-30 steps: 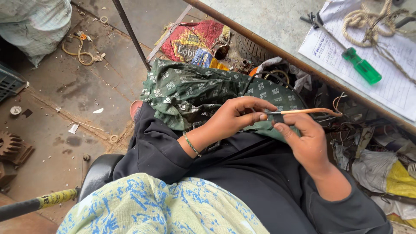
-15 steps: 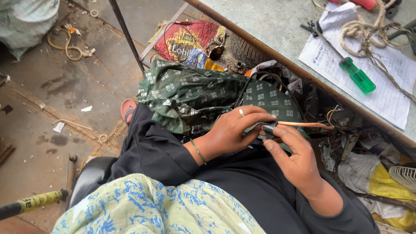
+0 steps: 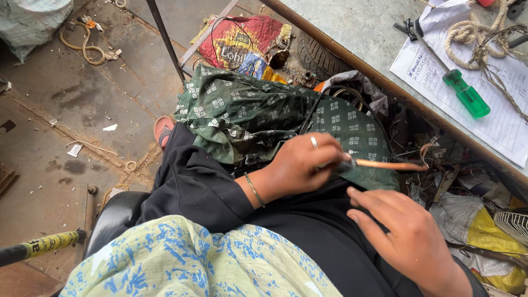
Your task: The person works on a component with wires, using a thin stick-like tool to apply material and their hands to wrap tape around connections.
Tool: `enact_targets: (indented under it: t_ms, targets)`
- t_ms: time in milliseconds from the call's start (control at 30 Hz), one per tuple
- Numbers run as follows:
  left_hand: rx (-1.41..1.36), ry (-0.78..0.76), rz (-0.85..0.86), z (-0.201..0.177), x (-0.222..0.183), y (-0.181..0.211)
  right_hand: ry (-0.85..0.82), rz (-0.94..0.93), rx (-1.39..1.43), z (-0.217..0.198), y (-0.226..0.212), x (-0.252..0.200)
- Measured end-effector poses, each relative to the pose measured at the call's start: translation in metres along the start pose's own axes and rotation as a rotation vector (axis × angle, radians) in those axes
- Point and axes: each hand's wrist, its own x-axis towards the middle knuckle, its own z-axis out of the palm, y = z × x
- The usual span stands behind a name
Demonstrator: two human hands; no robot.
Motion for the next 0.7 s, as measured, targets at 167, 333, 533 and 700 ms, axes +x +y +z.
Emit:
enact_targets:
  t_ms: [167,333,533,700]
  targets:
    - [-0.377,-0.001,-0.479,0.011,-0.003,-0.011,-0.008,0.143,0.057,0.024,0.036,0.022]
    - [-0.965,-0.107,-0.820,0.035,-0.013,-0.040,0.128,0.159,0.705,0.044,0.060,0.029]
    - [-1.013,-0.289,-0.790,0.060,-0.039,-0.069,0.087,-0.077,0.648,0.059,0.068,0.028]
    - [-1.131,-0.234,-0.825,0.051,-0.026,-0.065,0.182,-0.114,0.477,0.060,0.064,0.031]
